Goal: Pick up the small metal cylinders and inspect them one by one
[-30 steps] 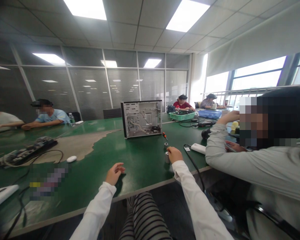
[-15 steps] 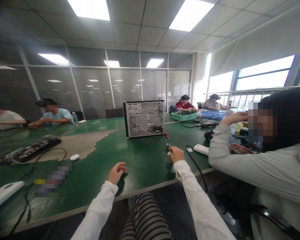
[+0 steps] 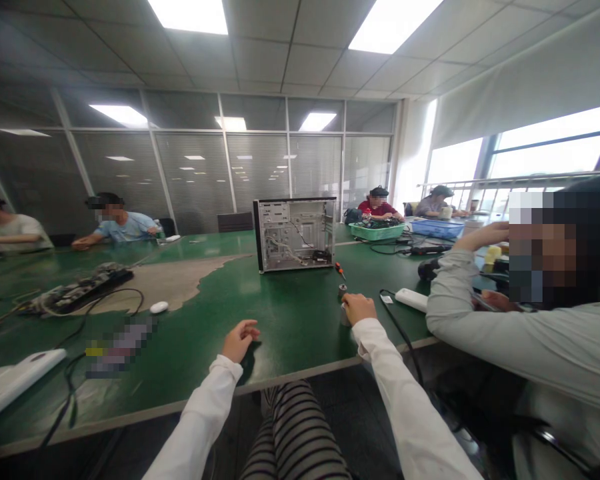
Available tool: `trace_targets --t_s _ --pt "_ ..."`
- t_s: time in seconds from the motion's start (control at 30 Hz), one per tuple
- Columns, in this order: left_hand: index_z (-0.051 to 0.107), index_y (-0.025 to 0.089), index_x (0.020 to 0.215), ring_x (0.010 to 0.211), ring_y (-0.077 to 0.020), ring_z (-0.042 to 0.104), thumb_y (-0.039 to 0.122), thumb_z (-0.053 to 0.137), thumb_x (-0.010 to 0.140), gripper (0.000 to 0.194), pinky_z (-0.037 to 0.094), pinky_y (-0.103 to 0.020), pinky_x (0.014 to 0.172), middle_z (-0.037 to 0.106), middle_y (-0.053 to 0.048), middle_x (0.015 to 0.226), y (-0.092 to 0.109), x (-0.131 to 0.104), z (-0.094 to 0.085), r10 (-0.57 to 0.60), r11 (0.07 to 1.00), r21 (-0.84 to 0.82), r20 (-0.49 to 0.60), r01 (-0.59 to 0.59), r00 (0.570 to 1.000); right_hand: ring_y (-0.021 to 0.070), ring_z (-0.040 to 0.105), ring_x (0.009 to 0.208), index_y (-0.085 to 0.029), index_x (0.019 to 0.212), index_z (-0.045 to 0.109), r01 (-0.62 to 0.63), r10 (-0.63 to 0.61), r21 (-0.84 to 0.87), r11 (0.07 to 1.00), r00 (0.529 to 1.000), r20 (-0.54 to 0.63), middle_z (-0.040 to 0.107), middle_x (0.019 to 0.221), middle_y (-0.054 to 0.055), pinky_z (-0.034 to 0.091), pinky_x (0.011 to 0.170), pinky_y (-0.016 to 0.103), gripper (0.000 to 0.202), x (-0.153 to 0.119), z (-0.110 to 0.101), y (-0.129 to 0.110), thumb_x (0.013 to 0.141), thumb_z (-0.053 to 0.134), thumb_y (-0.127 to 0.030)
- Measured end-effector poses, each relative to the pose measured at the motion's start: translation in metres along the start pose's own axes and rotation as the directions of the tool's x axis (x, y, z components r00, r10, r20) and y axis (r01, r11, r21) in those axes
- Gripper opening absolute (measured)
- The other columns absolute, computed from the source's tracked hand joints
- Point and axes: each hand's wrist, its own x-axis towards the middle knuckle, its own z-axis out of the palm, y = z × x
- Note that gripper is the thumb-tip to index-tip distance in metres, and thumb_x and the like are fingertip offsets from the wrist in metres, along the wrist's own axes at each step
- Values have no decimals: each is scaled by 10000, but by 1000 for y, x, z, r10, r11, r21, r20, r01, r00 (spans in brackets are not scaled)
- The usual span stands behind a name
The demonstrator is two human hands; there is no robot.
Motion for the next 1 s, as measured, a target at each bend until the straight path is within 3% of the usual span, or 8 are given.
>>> trace_targets --t_s 0.13,0.23,0.37,0.57,0.67,0.77,0.9,1.0 --pt "537 140 839 536 -101 570 12 392 527 367 460 -230 580 611 7 619 0 0 0 9 1000 -25 -1 -9 1000 242 405 1002 -249 1003 496 -104 101 -37 994 992 -81 531 1046 54 297 740 361 298 -16 -2 8 713 461 -310" --pt "542 145 830 531 -100 568 7 390 518 374 456 -228 578 613 10 615 -2 0 0 8 999 -37 -4 -8 1000 260 456 926 -232 1016 490 -194 195 -70 978 981 6 539 1003 86 334 686 357 334 -26 2 21 700 461 -335" --pt "544 152 830 536 -104 572 10 393 518 376 453 -234 583 615 8 621 -3 0 0 12 1000 -28 -5 -12 1000 209 531 807 -204 1005 485 -135 137 -23 991 982 128 562 914 90 356 655 289 304 -32 4 34 722 430 -301" --pt "550 156 818 530 -102 567 4 396 523 365 447 -229 579 612 7 616 -1 -1 0 15 1000 -14 -8 -15 1000 220 545 824 -192 966 486 -125 120 22 992 982 142 571 923 86 368 646 281 288 -48 -4 25 706 453 -312" --pt "551 156 814 526 -99 564 -3 396 521 367 447 -225 575 610 10 611 0 -1 0 3 1000 -19 -7 -3 1000 218 543 842 -186 1018 453 -27 13 110 994 992 123 567 959 83 379 671 288 333 -58 -3 -3 704 460 -294" --pt "550 155 815 526 -99 562 -3 393 526 365 448 -229 577 606 13 603 0 -1 1 -2 1000 -11 -9 2 1000 205 529 885 -181 1103 393 122 -147 266 956 986 78 556 996 78 382 733 287 423 -61 5 -48 695 474 -262" --pt "536 152 849 562 -101 562 2 403 537 372 454 -248 606 604 0 656 -2 0 1 16 1000 16 -14 -15 1000 195 526 884 -188 1196 310 301 -347 460 835 938 15 560 975 73 392 763 292 573 -51 23 -121 665 519 -236" --pt "502 160 947 712 -124 563 6 433 540 441 451 -253 621 583 -43 846 -1 -2 -1 76 994 81 -50 -72 996 194 507 921 -202 1233 267 365 -411 579 729 910 -56 547 992 76 394 788 313 646 -40 42 -164 646 537 -222"
